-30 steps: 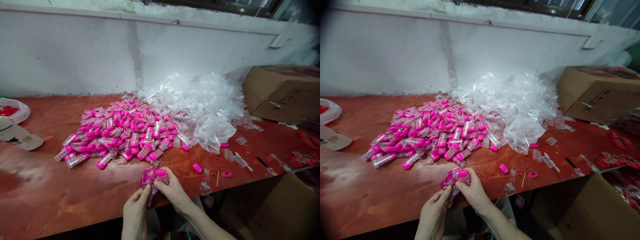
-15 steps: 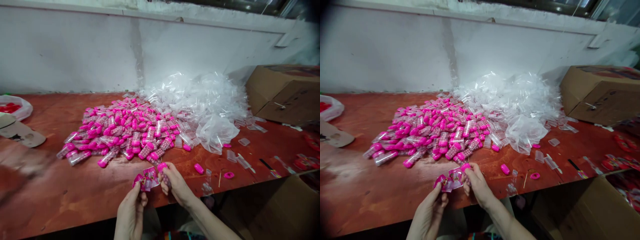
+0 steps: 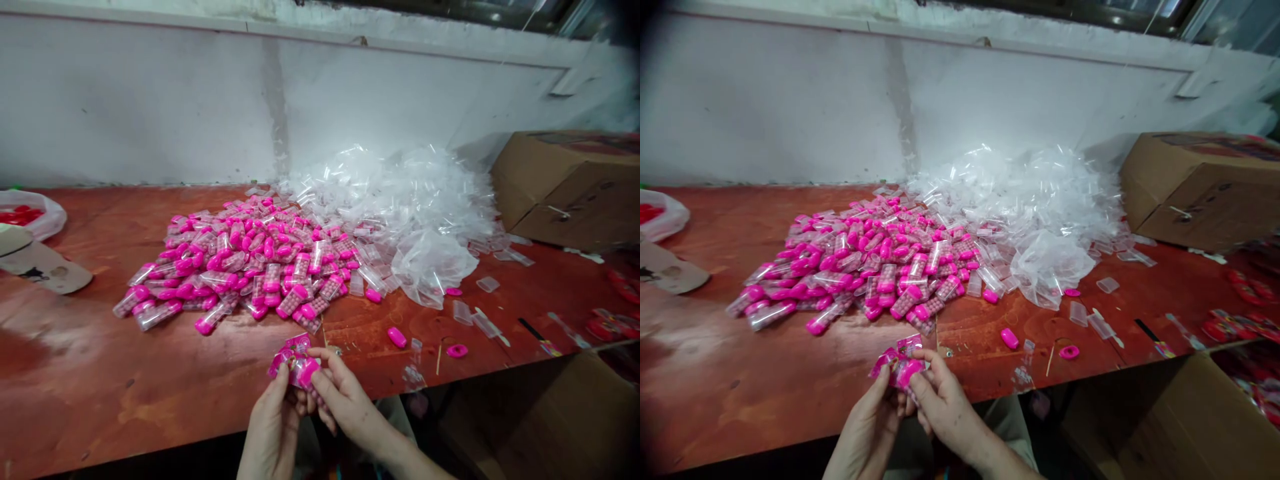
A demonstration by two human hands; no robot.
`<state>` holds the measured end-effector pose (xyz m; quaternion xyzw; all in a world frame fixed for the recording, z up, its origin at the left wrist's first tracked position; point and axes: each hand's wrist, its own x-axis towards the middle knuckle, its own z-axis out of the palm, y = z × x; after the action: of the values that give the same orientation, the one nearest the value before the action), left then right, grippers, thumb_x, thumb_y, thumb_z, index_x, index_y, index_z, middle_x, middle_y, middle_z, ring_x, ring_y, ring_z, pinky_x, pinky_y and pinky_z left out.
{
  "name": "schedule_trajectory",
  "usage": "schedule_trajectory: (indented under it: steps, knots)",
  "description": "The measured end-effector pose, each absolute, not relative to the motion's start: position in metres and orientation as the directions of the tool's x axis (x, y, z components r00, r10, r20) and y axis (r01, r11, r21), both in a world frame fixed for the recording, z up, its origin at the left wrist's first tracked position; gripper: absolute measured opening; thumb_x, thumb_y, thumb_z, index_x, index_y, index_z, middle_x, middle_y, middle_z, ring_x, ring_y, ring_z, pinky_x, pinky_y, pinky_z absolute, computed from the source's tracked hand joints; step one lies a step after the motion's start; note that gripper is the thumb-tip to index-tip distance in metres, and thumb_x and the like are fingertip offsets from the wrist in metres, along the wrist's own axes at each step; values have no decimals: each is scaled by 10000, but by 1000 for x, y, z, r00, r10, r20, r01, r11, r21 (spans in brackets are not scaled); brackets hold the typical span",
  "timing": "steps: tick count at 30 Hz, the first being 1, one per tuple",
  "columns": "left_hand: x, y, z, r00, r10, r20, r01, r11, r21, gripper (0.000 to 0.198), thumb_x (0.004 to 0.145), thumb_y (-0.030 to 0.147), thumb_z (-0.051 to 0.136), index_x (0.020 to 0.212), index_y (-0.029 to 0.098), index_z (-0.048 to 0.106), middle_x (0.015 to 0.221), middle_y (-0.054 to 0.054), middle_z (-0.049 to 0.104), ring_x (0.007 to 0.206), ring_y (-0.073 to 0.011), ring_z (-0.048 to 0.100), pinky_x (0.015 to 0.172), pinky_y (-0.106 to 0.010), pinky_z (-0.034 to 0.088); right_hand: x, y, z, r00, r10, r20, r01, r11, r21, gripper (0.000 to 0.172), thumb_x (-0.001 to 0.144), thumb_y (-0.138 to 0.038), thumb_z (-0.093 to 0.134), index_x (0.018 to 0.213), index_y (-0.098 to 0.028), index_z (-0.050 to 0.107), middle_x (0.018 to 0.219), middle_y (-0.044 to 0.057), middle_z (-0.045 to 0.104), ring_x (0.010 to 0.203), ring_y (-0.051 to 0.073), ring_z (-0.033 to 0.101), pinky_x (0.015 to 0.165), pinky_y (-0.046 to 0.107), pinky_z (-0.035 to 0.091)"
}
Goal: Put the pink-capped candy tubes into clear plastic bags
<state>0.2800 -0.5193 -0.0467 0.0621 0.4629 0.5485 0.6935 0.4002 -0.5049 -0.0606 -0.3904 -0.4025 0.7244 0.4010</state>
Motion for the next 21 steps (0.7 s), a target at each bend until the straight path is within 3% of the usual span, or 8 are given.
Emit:
schedule_trajectory:
  steps: [4,9,13,17,21]
  knots:
    - [284,-524,-52,-13,808,-589,-640,446,626,460,638,506,869,614,86,683,534,-35,596,505,-109,520,474,-204,396,406,-506,-53,-387,903,-188,-164,-268,-949,592,921,-636,548,1307,-199,451,715,-29,567,588,115,527,561,240,436]
    - [285,-523,-49,36,819,-573,-657,451,604,434,564,469,921,667,100,716,595,-29,635,545,-99,523,492,-192,389,423,-502,-42,-428,902,-56,208,38,-977,466,994,-465,500,1403,-252,435,862,25,615,752,175,582,731,334,467]
    - [285,-520,-39,-25,801,-599,-660,437,612,451,542,475,927,693,101,725,645,-55,671,556,-125,565,534,-227,464,427,-509,-46,-511,854,-99,12,-108,-994,543,1006,-482,498,1472,-275,312,913,18,590,817,148,563,736,281,454]
    - [294,-525,-45,-14,825,-564,-626,433,649,464,576,524,897,603,122,668,506,-23,596,492,-143,577,545,-266,507,419,-516,-62,-484,850,-209,-159,-321,-934,630,978,-624,456,1452,-232,319,686,-62,474,516,77,374,467,184,298]
    - [295,-532,-54,-8,844,-536,-610,420,671,453,603,517,884,600,124,658,515,-32,610,519,-175,624,565,-289,530,414,-511,-67,-511,829,-226,-196,-368,-909,703,935,-662,509,1447,-222,310,636,-85,466,438,60,307,396,166,253]
